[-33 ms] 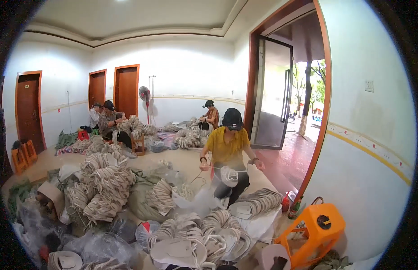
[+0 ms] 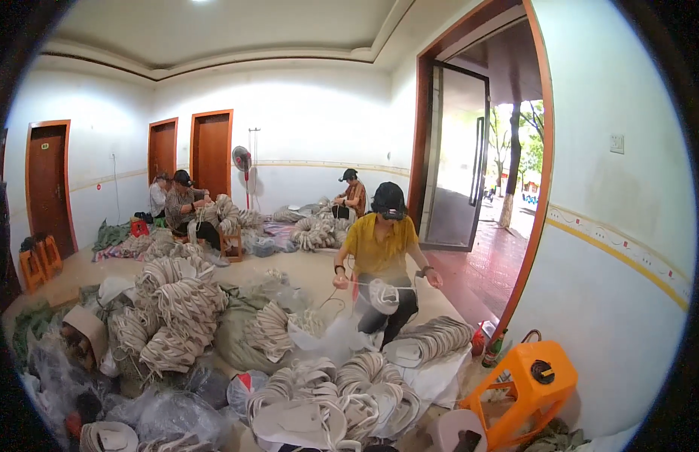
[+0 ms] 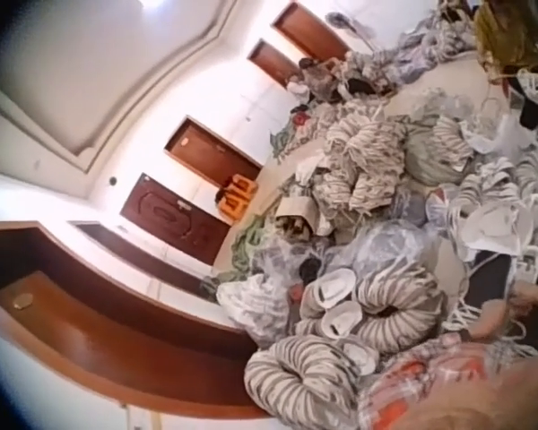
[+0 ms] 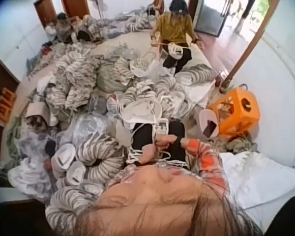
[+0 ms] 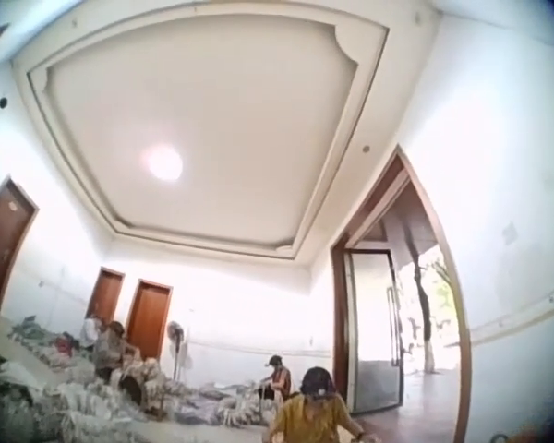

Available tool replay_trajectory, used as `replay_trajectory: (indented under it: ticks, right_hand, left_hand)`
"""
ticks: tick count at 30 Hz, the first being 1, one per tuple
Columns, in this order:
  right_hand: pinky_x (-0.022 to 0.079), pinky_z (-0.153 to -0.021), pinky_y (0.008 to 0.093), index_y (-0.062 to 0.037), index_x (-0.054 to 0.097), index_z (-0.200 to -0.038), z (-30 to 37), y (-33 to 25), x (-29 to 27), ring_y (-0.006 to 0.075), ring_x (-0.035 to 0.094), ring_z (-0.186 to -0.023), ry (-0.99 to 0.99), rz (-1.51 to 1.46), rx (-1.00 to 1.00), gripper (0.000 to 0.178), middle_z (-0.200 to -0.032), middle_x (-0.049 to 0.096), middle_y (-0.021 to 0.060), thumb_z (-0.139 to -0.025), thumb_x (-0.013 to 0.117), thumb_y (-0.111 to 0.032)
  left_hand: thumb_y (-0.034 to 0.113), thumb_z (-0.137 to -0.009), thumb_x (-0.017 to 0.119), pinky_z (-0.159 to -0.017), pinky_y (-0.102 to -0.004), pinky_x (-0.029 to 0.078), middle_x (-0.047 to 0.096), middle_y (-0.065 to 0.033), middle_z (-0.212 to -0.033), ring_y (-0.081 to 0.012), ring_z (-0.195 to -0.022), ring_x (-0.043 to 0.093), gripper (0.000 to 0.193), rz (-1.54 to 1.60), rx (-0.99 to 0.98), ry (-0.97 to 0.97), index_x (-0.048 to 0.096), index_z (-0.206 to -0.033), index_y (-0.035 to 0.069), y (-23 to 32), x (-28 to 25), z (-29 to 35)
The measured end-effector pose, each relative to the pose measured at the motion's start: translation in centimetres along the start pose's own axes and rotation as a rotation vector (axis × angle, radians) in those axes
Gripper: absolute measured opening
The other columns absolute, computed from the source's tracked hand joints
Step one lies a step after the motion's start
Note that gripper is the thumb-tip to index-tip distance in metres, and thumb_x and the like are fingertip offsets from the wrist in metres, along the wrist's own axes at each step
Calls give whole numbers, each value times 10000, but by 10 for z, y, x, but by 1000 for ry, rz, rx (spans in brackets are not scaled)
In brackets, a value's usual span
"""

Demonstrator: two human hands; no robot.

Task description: Insert and thread laces into shoe uppers as part of a manufacturing process.

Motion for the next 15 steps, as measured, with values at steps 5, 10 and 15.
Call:
replay_trajectory:
  ticks: [5,10,15]
  right_hand:
    - [468,-484,280,-58,509,-1143,-6,-1,-27,111,576,-616,256,98,-179,281,-806,592,32,-929,449,-228]
    - [472,-566,335,-52,568,-972,70,-77,29,156,592,-748,323,-87,-210,174,-925,562,72,-891,480,-179]
    - [508,-511,370,-38,482,-874,140,-116,-155,298,629,-606,941,122,220,52,-845,610,186,-843,508,-71]
  left_hand:
    - [311,-727,623,-664,-455,462,617,-193,-769,-375,-756,585,280,238,131,213,643,-849,61,-24,1,-23]
    - [200,-801,516,-807,-448,470,596,-250,-998,-405,-937,577,251,250,-294,133,584,-972,30,-60,8,-19]
    - [164,-815,582,-646,-405,447,604,-151,-780,-338,-742,577,139,410,-40,424,603,-844,29,-34,-62,-12]
Point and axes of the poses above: each hand's wrist, its own z-axis away from the middle knuckle, its own x-axis out of the palm, y = z × x, the point moved 9 cm from there along -z, towards the middle knuckle
